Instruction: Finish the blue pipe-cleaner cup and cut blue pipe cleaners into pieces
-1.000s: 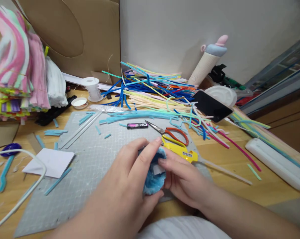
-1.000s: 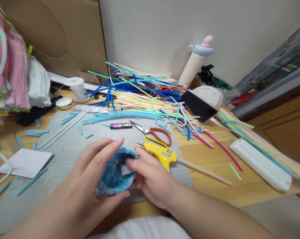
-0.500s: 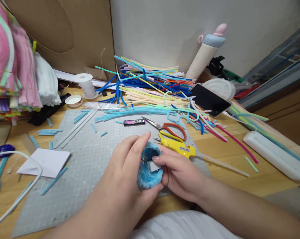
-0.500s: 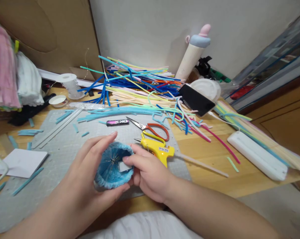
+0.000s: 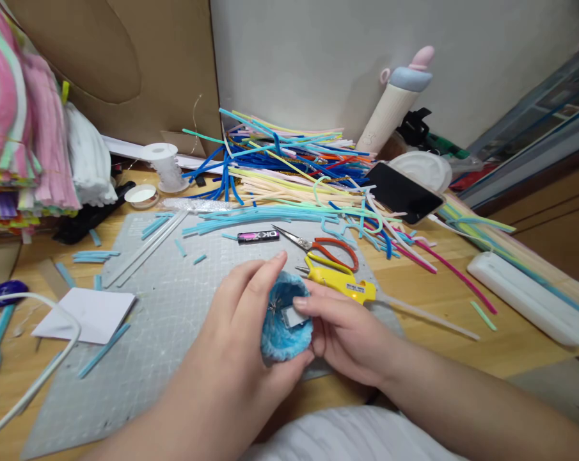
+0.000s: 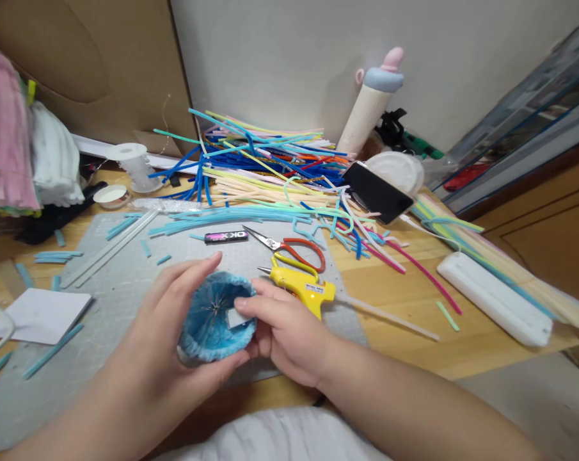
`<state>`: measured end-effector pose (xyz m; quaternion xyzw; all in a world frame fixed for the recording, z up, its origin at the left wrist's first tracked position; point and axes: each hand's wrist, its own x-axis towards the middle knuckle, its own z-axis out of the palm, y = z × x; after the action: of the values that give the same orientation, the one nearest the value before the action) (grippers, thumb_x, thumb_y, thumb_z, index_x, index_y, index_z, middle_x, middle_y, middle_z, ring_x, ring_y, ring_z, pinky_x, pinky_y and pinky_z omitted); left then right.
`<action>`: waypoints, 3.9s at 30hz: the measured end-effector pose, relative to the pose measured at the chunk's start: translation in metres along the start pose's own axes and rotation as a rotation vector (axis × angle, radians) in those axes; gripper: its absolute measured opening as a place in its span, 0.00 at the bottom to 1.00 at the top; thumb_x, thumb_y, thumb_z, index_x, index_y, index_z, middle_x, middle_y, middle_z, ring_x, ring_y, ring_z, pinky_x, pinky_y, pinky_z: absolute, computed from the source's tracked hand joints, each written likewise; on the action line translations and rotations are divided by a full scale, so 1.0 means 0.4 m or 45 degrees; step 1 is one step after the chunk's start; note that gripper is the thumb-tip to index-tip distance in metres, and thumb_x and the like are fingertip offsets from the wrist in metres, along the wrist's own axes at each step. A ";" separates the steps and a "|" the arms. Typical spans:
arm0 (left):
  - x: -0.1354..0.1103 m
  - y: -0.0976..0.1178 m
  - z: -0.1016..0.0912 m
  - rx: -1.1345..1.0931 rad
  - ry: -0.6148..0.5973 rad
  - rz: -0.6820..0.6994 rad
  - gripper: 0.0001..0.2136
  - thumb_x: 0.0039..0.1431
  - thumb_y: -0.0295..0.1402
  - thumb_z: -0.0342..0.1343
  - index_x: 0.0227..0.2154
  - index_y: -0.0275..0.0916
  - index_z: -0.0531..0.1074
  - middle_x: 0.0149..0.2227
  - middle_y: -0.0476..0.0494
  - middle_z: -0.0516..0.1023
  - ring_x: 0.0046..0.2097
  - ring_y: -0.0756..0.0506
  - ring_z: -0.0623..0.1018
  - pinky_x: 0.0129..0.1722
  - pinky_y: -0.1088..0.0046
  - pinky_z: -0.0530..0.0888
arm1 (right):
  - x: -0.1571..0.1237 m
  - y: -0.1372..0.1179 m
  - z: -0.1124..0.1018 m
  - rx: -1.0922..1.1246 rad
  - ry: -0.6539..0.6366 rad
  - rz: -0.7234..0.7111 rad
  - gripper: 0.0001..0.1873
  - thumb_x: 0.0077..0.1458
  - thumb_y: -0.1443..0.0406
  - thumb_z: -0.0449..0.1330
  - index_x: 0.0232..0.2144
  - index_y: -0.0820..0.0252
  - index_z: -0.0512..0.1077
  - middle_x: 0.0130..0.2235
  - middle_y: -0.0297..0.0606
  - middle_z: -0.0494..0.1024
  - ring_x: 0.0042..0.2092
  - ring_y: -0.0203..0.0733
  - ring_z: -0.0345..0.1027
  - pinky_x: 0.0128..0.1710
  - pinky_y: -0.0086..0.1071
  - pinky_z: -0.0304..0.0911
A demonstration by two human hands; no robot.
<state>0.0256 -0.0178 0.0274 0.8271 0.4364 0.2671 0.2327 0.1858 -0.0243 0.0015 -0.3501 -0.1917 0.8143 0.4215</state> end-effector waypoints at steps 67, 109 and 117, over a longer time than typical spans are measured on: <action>0.004 -0.024 0.016 -0.292 0.284 -0.118 0.40 0.48 0.34 0.62 0.61 0.46 0.45 0.61 0.38 0.56 0.61 0.38 0.61 0.55 0.57 0.67 | -0.015 -0.005 0.018 0.237 -0.194 -0.050 0.10 0.58 0.65 0.57 0.44 0.58 0.69 0.36 0.32 0.76 0.30 0.27 0.71 0.33 0.23 0.68; 0.010 -0.033 0.040 -0.173 0.174 0.037 0.33 0.49 0.29 0.61 0.56 0.45 0.52 0.51 0.41 0.68 0.51 0.41 0.73 0.46 0.63 0.74 | -0.031 -0.025 -0.007 -1.562 0.308 -0.574 0.07 0.51 0.60 0.61 0.30 0.57 0.70 0.19 0.26 0.63 0.21 0.30 0.55 0.21 0.25 0.49; 0.018 -0.031 0.031 -0.216 0.219 -0.028 0.35 0.46 0.32 0.64 0.56 0.47 0.52 0.53 0.41 0.65 0.52 0.40 0.71 0.47 0.63 0.73 | -0.028 -0.030 -0.006 -1.246 0.270 -0.639 0.10 0.54 0.57 0.58 0.29 0.58 0.69 0.24 0.31 0.69 0.25 0.33 0.61 0.24 0.27 0.56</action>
<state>0.0297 -0.0070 0.0121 0.7736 0.4395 0.3706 0.2665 0.1988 -0.0268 0.0117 -0.5286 -0.5813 0.4654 0.4075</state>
